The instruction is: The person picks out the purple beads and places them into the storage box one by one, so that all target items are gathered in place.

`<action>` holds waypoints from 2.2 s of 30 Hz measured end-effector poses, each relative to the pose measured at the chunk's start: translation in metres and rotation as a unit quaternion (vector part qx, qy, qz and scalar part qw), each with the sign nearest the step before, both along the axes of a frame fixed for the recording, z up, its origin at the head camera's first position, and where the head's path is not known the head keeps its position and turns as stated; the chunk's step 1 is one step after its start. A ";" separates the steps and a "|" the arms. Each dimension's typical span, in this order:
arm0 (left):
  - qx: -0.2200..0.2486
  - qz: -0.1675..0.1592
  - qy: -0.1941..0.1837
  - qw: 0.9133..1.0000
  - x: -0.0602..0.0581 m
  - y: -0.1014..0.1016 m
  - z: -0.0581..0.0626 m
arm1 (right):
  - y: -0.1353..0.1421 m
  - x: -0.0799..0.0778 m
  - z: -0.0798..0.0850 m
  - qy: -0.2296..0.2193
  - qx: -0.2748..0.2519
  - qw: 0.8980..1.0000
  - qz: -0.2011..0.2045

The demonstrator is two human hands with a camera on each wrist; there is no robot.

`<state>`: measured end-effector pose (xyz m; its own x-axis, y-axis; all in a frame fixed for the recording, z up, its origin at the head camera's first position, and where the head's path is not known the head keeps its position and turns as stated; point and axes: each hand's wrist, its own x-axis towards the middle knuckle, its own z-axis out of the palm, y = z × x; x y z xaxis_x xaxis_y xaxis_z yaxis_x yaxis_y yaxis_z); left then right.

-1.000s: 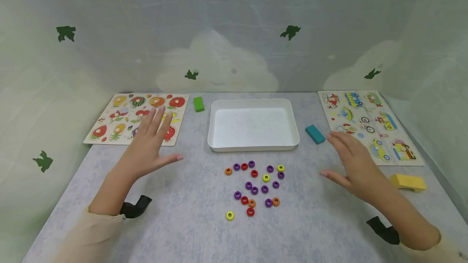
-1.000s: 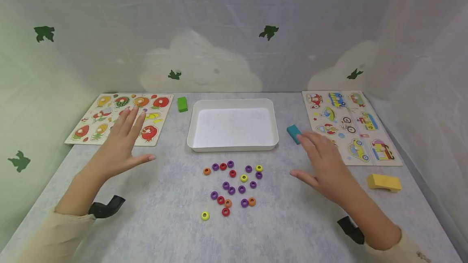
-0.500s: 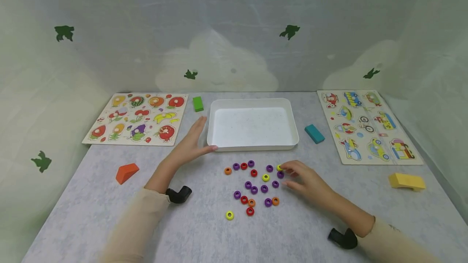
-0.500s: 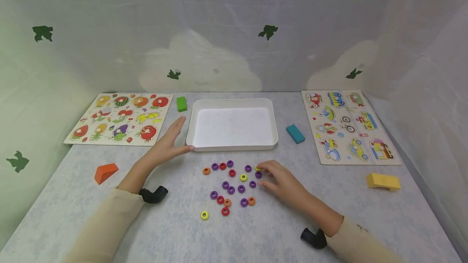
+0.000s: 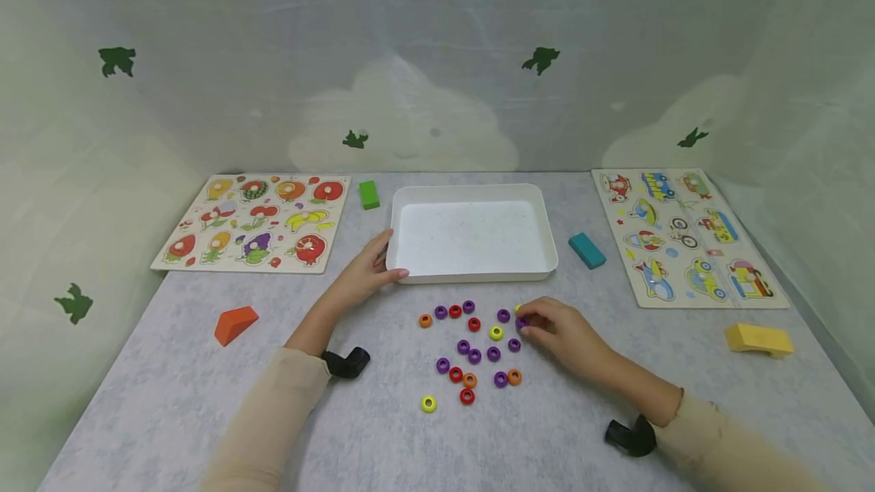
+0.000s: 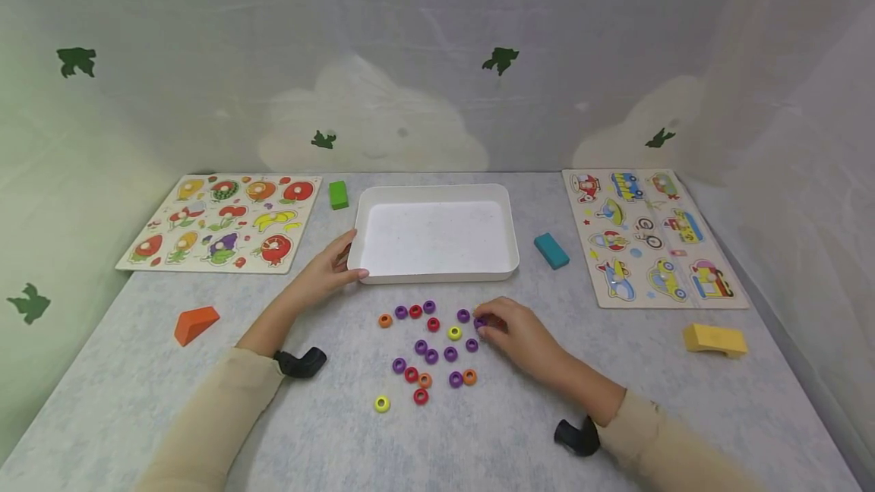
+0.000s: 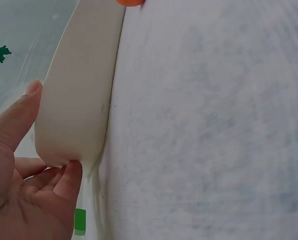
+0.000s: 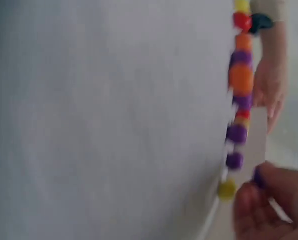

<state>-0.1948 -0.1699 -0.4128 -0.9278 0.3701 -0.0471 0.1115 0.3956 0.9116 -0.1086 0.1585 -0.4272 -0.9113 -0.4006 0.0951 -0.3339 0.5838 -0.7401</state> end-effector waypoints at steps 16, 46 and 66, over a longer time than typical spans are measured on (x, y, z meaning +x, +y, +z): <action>0.027 0.012 -0.023 0.999 -0.002 -0.002 0.001 | -0.017 -0.112 0.028 -0.021 -0.032 0.998 -0.056; 0.031 0.011 -0.010 0.999 -0.008 -0.006 -0.018 | -0.022 -0.056 0.020 -0.004 -0.044 0.996 0.078; 0.031 0.016 -0.018 0.999 -0.007 -0.005 -0.013 | -0.015 -0.062 0.023 0.014 -0.004 0.999 0.047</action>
<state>-0.2015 -0.1752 -0.4254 -0.9375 0.3429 -0.0584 0.0661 0.3404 0.9379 -0.1707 0.1438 -0.4046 -0.8664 -0.4840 0.1230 -0.4073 0.5425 -0.7347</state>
